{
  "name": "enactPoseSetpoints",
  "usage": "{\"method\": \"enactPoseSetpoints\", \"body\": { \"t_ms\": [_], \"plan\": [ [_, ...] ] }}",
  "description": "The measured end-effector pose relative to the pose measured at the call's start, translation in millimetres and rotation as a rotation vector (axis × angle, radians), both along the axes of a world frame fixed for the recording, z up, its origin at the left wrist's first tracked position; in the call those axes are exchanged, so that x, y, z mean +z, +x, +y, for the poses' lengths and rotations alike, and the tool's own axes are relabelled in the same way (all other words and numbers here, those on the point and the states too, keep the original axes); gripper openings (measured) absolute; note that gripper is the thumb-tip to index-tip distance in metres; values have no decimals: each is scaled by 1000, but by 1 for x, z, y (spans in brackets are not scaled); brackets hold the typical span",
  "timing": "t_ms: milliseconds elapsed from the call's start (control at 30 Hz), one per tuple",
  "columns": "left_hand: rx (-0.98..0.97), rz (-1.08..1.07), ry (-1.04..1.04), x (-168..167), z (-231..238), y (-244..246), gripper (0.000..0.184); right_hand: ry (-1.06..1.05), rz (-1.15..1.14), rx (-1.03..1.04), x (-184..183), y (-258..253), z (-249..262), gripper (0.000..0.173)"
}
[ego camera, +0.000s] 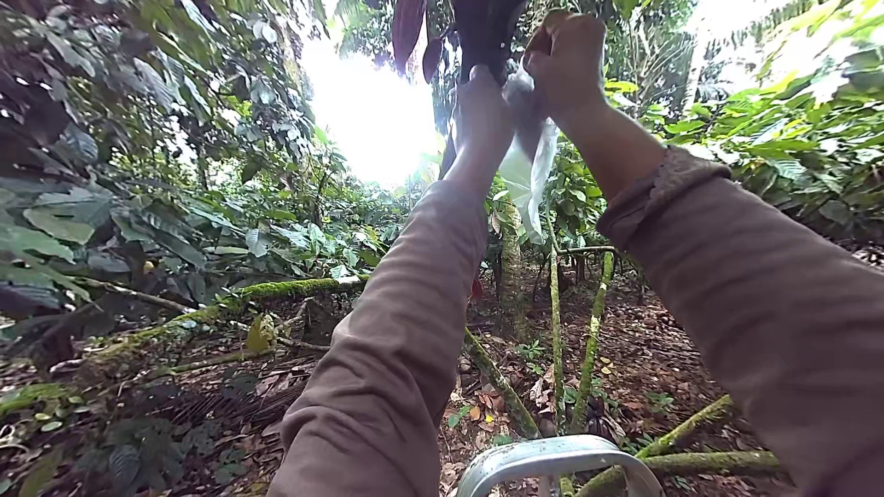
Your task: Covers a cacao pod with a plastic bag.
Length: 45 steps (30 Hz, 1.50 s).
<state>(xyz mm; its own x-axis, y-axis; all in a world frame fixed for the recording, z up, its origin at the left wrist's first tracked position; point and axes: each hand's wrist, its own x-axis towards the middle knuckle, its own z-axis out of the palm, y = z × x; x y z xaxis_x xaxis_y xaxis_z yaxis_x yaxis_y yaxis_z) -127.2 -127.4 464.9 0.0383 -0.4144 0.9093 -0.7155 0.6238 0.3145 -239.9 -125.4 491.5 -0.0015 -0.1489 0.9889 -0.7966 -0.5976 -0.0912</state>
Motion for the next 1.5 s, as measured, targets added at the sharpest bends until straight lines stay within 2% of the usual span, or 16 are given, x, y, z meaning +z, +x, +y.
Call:
{"method": "enactPoseSetpoints", "body": {
  "t_ms": [167,267,367,467,533,667,733,833,900,1000,1133,1200,1300,1367,1433,1500],
  "plan": [
    [100,-67,15,-4,-3,1,39,50,-101,-21,-5,5,1,29],
    [33,-64,28,-3,2,11,32,44,-76,36,-5,1,1,28],
    [-176,51,11,1,3,23,25,-18,-18,142,-4,-5,1,26],
    [-504,267,-32,5,5,23,8,-103,80,178,-9,-9,1,27],
    [-694,350,-39,5,9,19,6,-151,113,172,-10,-8,-2,29],
    [-1049,372,-99,3,-8,11,2,-125,108,152,-9,-8,-3,28],
    [-1133,339,-94,3,-19,12,7,-114,104,166,-8,-7,-3,27],
    [-1118,375,-23,2,-14,9,30,-52,72,234,-4,-8,-1,28],
    [-1068,385,-19,3,-11,9,25,19,43,327,-2,-10,-1,26],
    [-982,252,-66,9,-16,14,37,63,67,458,-4,-12,0,22],
    [-830,144,-83,11,-13,21,35,75,164,556,-8,-16,6,16],
    [-756,143,-81,10,-12,20,28,99,200,565,-9,-20,9,15],
    [-758,186,-76,8,-11,20,20,183,206,607,-13,-28,18,22],
    [-783,219,-60,6,-9,19,19,204,243,537,-15,-31,23,30],
    [-816,235,-57,6,-12,20,18,168,310,382,-16,-33,23,36],
    [-878,266,-54,6,-15,19,17,107,355,273,-16,-33,21,32]
  ]
}}
